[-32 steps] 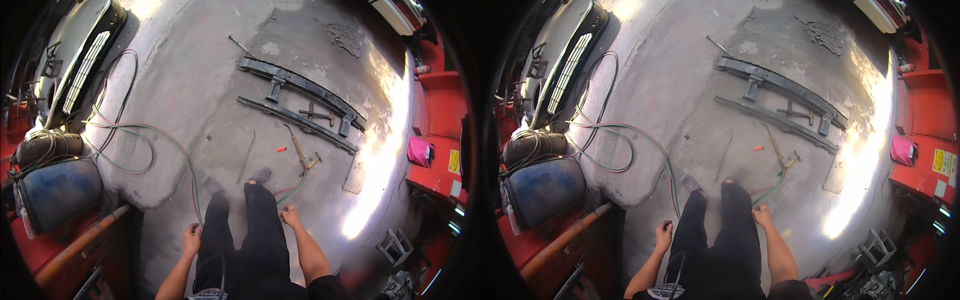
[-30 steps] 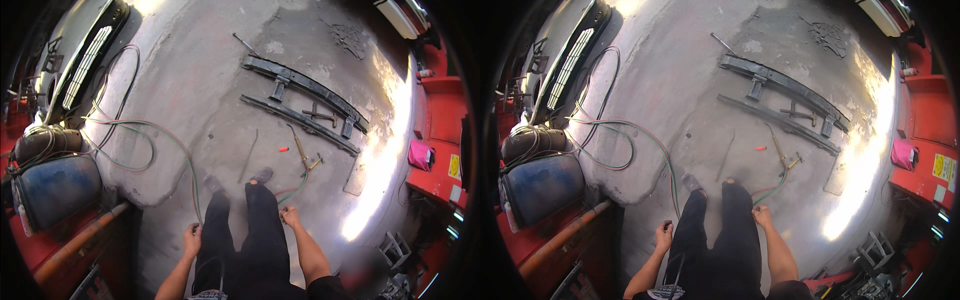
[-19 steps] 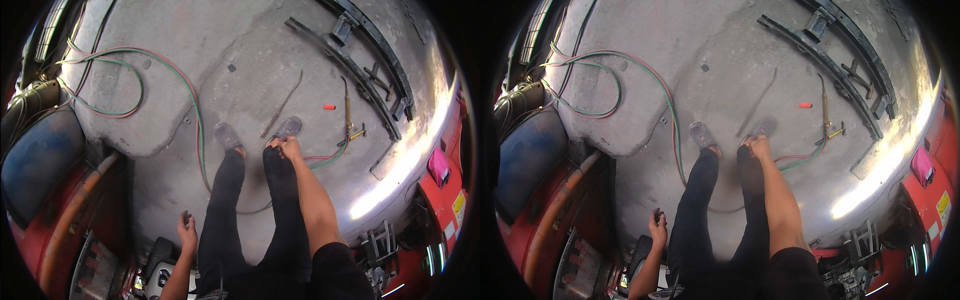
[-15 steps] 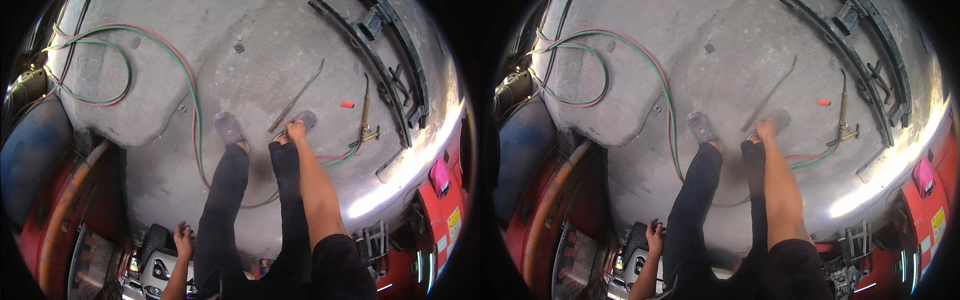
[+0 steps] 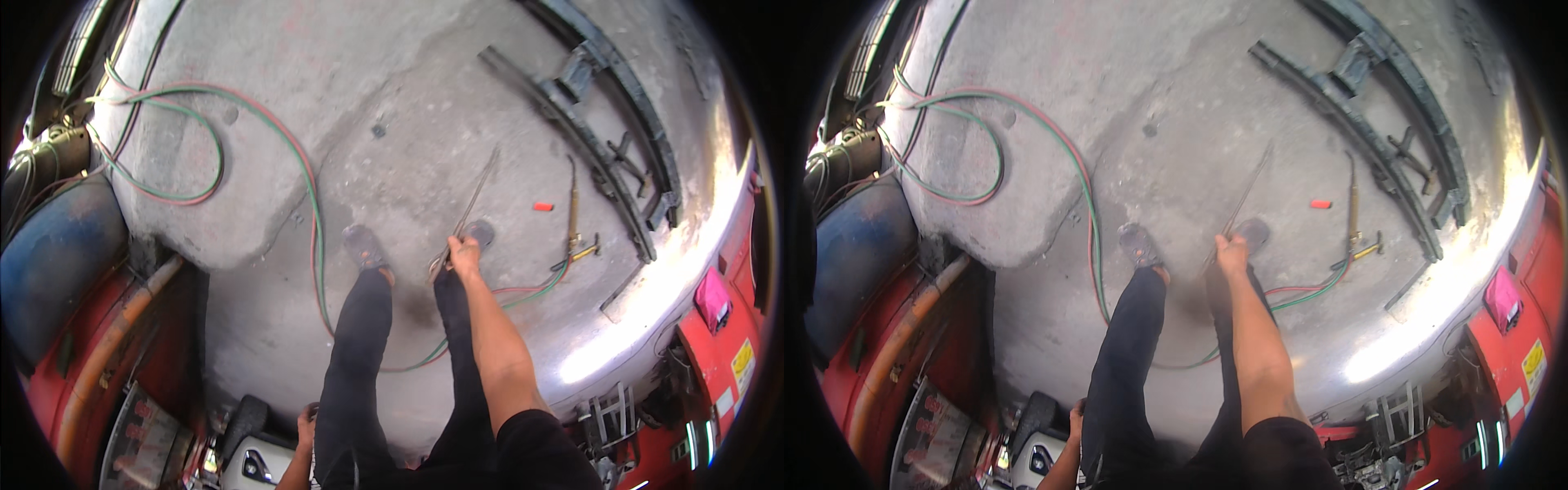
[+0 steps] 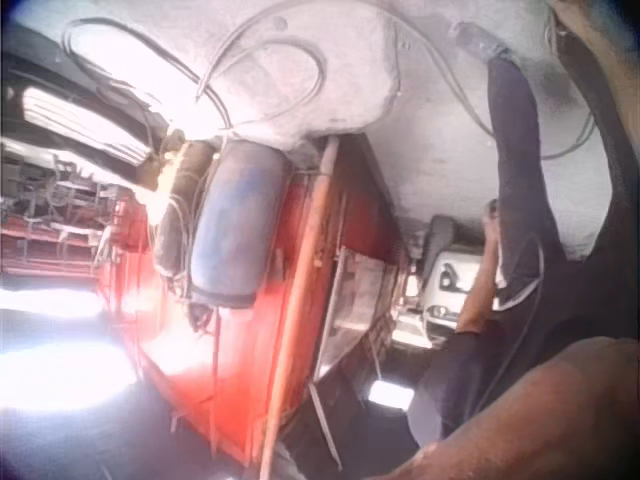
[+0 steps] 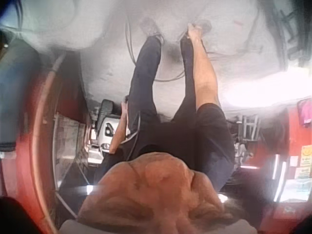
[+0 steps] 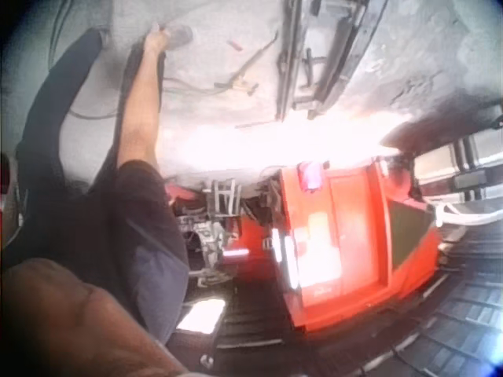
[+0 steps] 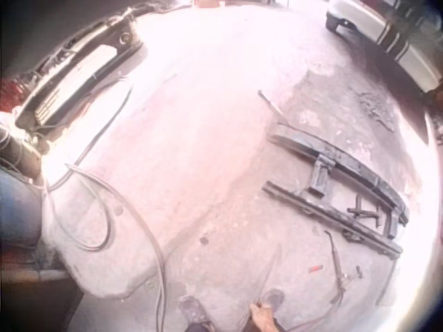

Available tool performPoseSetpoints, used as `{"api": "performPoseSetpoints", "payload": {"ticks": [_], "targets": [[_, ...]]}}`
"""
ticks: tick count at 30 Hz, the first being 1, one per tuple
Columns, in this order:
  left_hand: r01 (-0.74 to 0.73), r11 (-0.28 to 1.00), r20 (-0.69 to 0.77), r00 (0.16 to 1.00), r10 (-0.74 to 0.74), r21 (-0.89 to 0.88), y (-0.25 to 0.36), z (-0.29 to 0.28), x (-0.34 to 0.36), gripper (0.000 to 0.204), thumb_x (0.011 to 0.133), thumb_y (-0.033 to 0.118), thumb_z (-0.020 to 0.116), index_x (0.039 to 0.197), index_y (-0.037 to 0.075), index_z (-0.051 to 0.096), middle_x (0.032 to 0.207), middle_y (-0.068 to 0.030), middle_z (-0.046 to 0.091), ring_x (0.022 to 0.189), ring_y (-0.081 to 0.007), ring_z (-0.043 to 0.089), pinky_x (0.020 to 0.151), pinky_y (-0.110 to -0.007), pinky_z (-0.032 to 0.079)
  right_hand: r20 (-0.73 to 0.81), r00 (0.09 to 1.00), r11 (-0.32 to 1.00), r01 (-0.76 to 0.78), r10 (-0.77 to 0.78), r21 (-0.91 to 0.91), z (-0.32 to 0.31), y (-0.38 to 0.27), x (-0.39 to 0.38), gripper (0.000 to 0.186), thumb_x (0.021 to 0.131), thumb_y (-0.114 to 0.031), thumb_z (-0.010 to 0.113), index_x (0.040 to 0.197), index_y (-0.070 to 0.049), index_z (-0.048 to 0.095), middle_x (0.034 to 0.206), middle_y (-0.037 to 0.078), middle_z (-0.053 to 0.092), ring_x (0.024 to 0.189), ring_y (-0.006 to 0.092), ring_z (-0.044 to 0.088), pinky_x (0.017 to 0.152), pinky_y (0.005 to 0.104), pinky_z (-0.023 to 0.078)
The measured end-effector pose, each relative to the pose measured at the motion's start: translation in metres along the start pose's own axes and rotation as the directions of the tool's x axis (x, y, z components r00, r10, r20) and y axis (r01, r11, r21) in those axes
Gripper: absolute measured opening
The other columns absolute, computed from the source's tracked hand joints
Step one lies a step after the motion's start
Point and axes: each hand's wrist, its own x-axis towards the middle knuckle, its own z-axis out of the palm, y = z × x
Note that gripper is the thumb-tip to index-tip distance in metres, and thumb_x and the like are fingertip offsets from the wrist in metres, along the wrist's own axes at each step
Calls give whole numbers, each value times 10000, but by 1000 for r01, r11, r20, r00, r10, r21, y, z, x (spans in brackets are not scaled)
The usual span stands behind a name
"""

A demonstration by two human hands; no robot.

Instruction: The person uses a blowtorch to heat a metal frame and repeatedly strikes it with a hammer to shape or remove a section. After finishing, the person stands, walks through the garage, and briefly pets a dog.

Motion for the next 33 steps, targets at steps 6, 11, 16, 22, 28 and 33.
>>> {"api": "performPoseSetpoints", "payload": {"ticks": [6,11,16,22,28,33], "targets": [[65,987,8,998,-64,-148,44,-26,-66,348,975,131,604,1290,-14,586,1056,-187,688,811,-253,697,664,-358,582,329,912,933,-314,244,178,-234,-119,-93,312,946,-225,620,921,84,651,652,155,629,506,238,637,462,377,516],[-108,971,87,988,129,-214,119,-56,-118,366,1007,173,562,1320,-16,547,1062,-187,678,786,-279,701,619,-375,591,339,923,980,-197,180,17,-377,-97,-210,311,955,-197,613,1011,108,637,648,147,632,529,254,668,444,390,524],[-184,930,30,979,203,-317,129,-40,-156,376,1020,210,539,1323,-14,533,1069,-188,674,817,-289,703,630,-378,592,453,864,973,-165,221,-160,-444,-62,-248,294,954,-159,560,1009,121,629,683,193,656,536,284,679,467,402,553],[-139,943,70,983,167,-303,117,-19,-187,369,1009,213,559,1296,-19,557,1052,-183,674,817,-284,695,646,-402,599,291,902,938,-254,318,-237,-489,-53,-268,285,912,-146,551,916,128,630,690,220,658,518,312,676,433,421,533],[-192,909,-29,980,196,-370,114,-37,-168,370,985,236,603,1267,-4,598,996,-147,686,781,-251,684,618,-388,591,336,928,987,-154,159,-40,-495,-64,-255,181,931,-114,597,960,64,619,613,114,570,450,262,612,369,413,485],[-393,761,-178,919,353,-517,156,-55,-175,366,953,256,627,1218,4,648,970,-113,701,725,-181,675,580,-339,566,475,877,998,-56,69,-40,-490,-106,-267,184,942,-76,606,1005,89,555,662,135,602,483,274,616,375,431,503]]}}
